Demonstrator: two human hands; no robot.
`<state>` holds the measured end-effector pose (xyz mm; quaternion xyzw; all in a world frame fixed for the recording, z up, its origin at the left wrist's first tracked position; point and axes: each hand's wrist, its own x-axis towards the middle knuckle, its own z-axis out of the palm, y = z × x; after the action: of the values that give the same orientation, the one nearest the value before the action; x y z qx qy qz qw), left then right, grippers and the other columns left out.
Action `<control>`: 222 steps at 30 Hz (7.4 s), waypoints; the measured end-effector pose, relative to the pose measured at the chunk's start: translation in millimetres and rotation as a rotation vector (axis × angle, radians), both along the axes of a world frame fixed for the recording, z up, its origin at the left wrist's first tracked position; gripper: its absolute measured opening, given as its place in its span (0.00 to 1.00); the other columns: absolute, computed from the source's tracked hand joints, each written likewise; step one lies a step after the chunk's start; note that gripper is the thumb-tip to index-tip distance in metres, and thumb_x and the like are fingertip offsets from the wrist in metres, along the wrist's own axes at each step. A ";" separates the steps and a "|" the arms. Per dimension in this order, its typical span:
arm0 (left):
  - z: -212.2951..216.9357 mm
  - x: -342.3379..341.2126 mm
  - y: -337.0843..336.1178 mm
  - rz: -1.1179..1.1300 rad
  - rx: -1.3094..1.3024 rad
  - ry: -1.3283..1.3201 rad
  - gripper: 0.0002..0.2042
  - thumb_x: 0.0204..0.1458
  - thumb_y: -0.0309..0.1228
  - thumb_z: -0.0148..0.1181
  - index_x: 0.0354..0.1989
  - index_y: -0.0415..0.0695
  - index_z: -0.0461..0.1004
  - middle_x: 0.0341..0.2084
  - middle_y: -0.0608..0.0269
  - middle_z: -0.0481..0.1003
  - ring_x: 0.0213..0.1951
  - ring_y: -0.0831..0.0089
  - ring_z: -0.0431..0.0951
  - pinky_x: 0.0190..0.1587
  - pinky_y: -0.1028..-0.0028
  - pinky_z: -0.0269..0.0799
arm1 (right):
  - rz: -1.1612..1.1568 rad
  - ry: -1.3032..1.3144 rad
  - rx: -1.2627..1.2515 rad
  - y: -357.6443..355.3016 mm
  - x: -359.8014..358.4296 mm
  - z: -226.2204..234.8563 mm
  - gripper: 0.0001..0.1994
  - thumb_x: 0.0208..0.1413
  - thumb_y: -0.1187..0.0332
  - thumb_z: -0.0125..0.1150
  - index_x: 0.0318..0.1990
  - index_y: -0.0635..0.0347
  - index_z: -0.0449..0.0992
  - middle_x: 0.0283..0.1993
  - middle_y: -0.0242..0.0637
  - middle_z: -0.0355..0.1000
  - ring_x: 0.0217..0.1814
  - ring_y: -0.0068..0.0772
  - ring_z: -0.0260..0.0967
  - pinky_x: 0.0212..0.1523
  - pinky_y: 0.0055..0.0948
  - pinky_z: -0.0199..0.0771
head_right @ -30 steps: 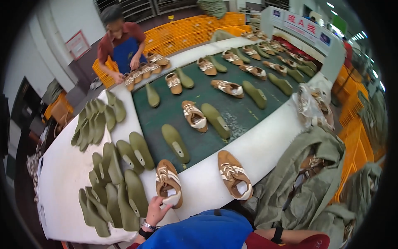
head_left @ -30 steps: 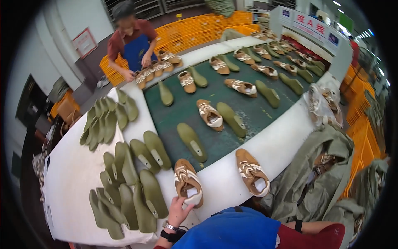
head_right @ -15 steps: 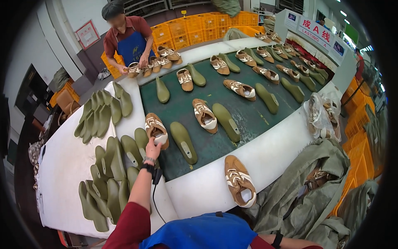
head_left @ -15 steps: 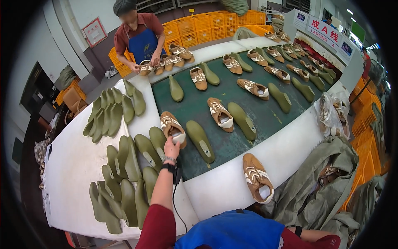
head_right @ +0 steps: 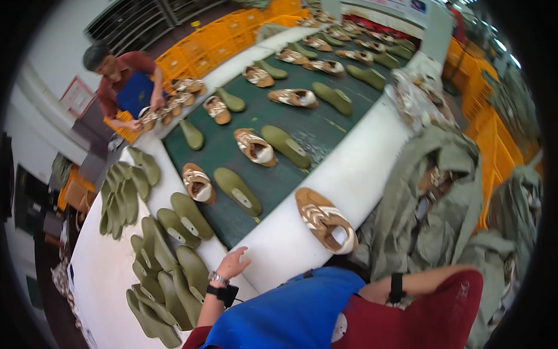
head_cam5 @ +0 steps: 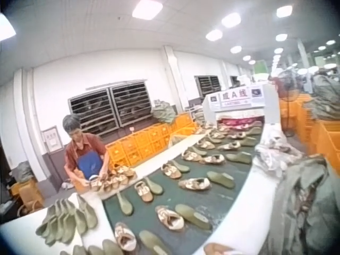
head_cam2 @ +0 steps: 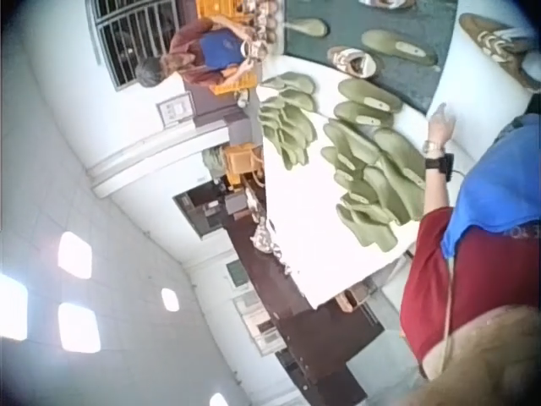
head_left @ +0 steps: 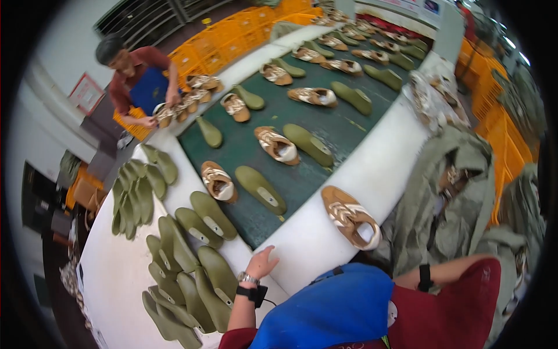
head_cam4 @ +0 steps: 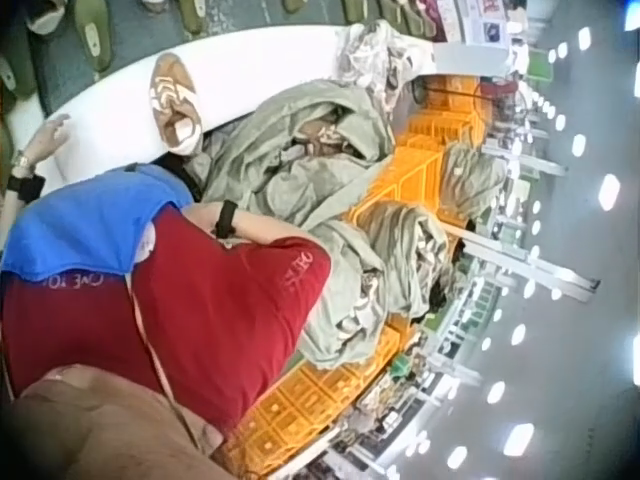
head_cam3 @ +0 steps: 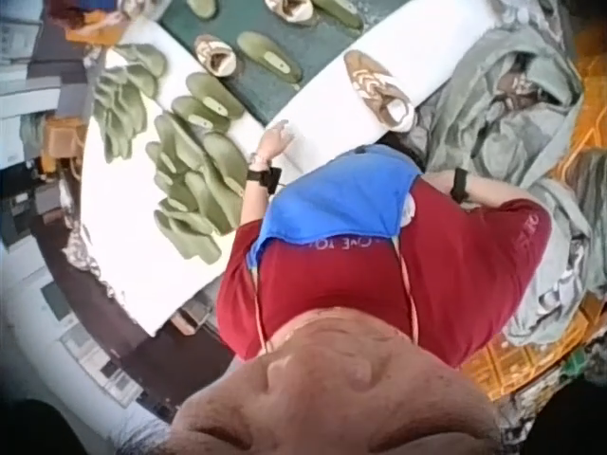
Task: Organizing shoe lasts and finished shoes on a production line workbench.
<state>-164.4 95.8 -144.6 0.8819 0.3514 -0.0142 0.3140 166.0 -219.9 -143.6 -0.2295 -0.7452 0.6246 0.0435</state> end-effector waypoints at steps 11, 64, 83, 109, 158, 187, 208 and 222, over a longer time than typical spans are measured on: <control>4.8 22.4 -72.9 -0.234 0.156 0.016 0.23 0.41 0.31 0.61 0.47 0.41 0.65 0.41 0.45 0.68 0.37 0.48 0.72 0.37 0.60 0.71 | -0.168 -0.477 -0.016 -65.9 -70.0 82.9 0.16 0.39 0.60 0.60 0.23 0.69 0.73 0.24 0.52 0.70 0.25 0.47 0.67 0.27 0.39 0.65; 118.1 224.9 -159.2 -0.434 0.006 -0.263 0.18 0.44 0.25 0.60 0.46 0.36 0.68 0.38 0.47 0.72 0.40 0.54 0.74 0.43 0.66 0.69 | -2.641 0.546 0.499 -109.5 133.3 76.4 0.24 0.46 0.68 0.64 0.50 0.65 0.63 0.44 0.36 0.69 0.44 0.24 0.67 0.46 0.23 0.67; 190.8 219.1 -116.7 -0.207 0.281 -0.651 0.07 0.46 0.30 0.60 0.28 0.38 0.75 0.18 0.53 0.73 0.19 0.63 0.73 0.22 0.75 0.67 | -1.614 1.347 -0.540 -40.2 97.6 144.1 0.27 0.59 0.49 0.40 0.54 0.63 0.64 0.54 0.40 0.66 0.54 0.34 0.64 0.55 0.34 0.62; 136.7 33.2 25.4 0.597 -1.095 -1.200 0.24 0.54 0.45 0.48 0.57 0.51 0.54 0.52 0.57 0.63 0.53 0.63 0.66 0.49 0.53 0.67 | -1.636 -0.164 0.674 26.7 58.1 112.6 0.17 0.43 0.77 0.57 0.44 0.65 0.69 0.38 0.39 0.69 0.33 0.29 0.68 0.36 0.24 0.68; 83.0 142.0 -161.8 0.112 -0.422 -0.236 0.17 0.51 0.28 0.55 0.49 0.40 0.66 0.37 0.53 0.74 0.41 0.68 0.75 0.43 0.73 0.71 | -1.677 -1.068 0.104 0.0 146.9 -170.8 0.10 0.47 0.66 0.47 0.28 0.58 0.76 0.30 0.47 0.74 0.34 0.46 0.73 0.33 0.43 0.73; 176.7 189.4 -144.0 0.084 -0.420 -0.704 0.11 0.54 0.30 0.51 0.29 0.34 0.74 0.20 0.73 0.71 0.23 0.85 0.67 0.26 0.82 0.63 | -0.774 1.593 -0.564 -37.2 77.0 69.6 0.32 0.47 0.42 0.56 0.56 0.49 0.63 0.49 0.27 0.67 0.25 0.18 0.61 0.28 0.21 0.62; 145.6 145.3 -163.9 0.240 -1.016 -0.693 0.39 0.50 0.51 0.52 0.64 0.51 0.36 0.58 0.57 0.53 0.56 0.64 0.61 0.51 0.56 0.66 | -0.774 -0.381 1.033 68.5 -8.9 166.9 0.13 0.33 0.73 0.57 0.32 0.58 0.69 0.33 0.36 0.65 0.37 0.40 0.61 0.40 0.37 0.62; 130.9 -22.8 16.8 0.931 -0.891 -1.197 0.20 0.55 0.40 0.44 0.52 0.42 0.62 0.46 0.59 0.70 0.48 0.65 0.71 0.51 0.64 0.67 | -1.101 -0.553 0.464 59.9 19.9 49.6 0.29 0.44 0.63 0.60 0.56 0.56 0.60 0.47 0.48 0.62 0.45 0.50 0.65 0.45 0.37 0.67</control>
<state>-187.2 112.6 -13.7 0.3038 0.4137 0.4442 0.7344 185.9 -160.0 -94.0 -0.7140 -0.6179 0.2522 0.2118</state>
